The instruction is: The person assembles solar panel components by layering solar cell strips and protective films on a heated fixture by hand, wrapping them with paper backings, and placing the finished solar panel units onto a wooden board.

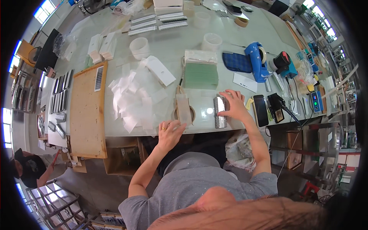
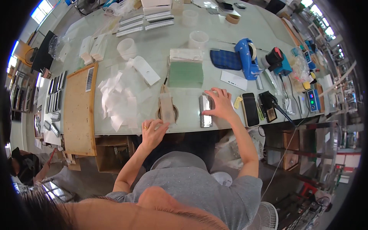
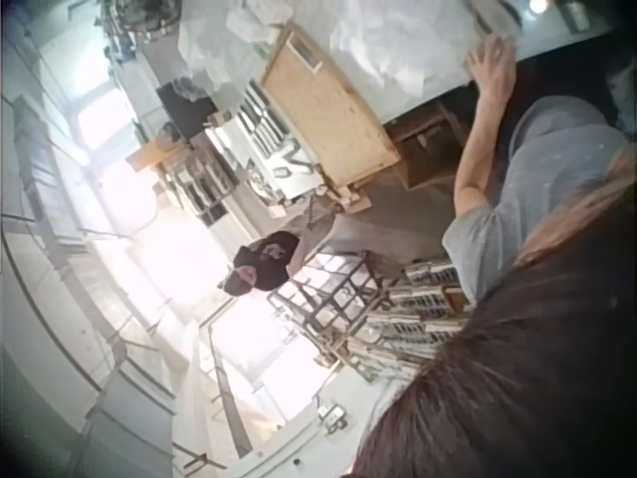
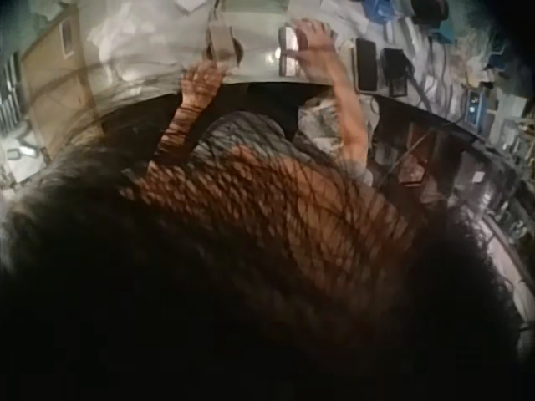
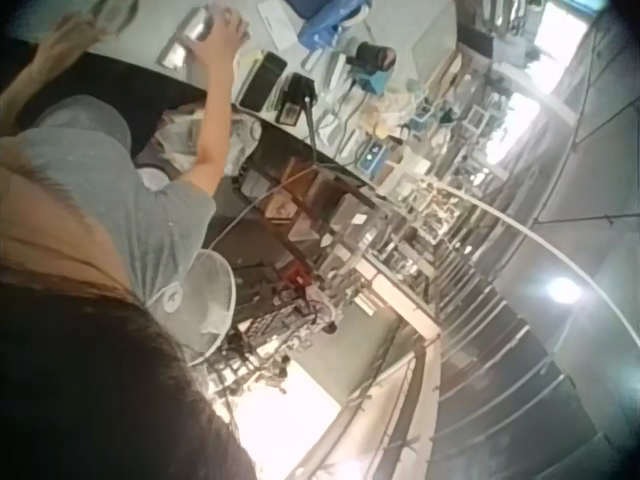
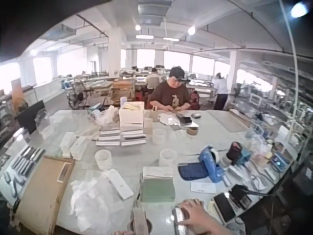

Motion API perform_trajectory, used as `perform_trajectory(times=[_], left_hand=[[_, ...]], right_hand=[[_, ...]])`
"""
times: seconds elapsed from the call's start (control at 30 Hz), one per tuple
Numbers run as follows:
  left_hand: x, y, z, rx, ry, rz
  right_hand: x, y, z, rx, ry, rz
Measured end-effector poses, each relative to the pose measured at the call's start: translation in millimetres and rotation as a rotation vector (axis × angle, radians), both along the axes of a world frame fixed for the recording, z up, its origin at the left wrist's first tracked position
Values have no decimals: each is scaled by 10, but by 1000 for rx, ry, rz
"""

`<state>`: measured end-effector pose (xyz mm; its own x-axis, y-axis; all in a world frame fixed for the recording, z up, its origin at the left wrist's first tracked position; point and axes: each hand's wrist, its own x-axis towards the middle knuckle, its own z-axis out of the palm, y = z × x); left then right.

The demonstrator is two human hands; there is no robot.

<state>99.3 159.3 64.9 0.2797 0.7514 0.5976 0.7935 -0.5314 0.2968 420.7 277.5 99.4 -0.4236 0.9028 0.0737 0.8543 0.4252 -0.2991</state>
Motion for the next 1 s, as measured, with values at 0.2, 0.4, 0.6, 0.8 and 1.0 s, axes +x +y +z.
perform_trajectory(times=[0.2,0.4,0.6,0.8,1.0], left_hand=[[42,-9,13,-17,-22,-17],[123,-199,-14,-7,38,18],[118,-214,-14,-47,39,60],[116,-241,17,-39,46,37],[127,-299,-10,-91,104,78]], right_hand=[[117,0,-134,8,71,-35],[113,-51,-134,107,86,-16],[76,13,-69,14,310,-31],[-646,137,187,-614,989,-98],[-1344,275,-138,-778,1062,-10]])
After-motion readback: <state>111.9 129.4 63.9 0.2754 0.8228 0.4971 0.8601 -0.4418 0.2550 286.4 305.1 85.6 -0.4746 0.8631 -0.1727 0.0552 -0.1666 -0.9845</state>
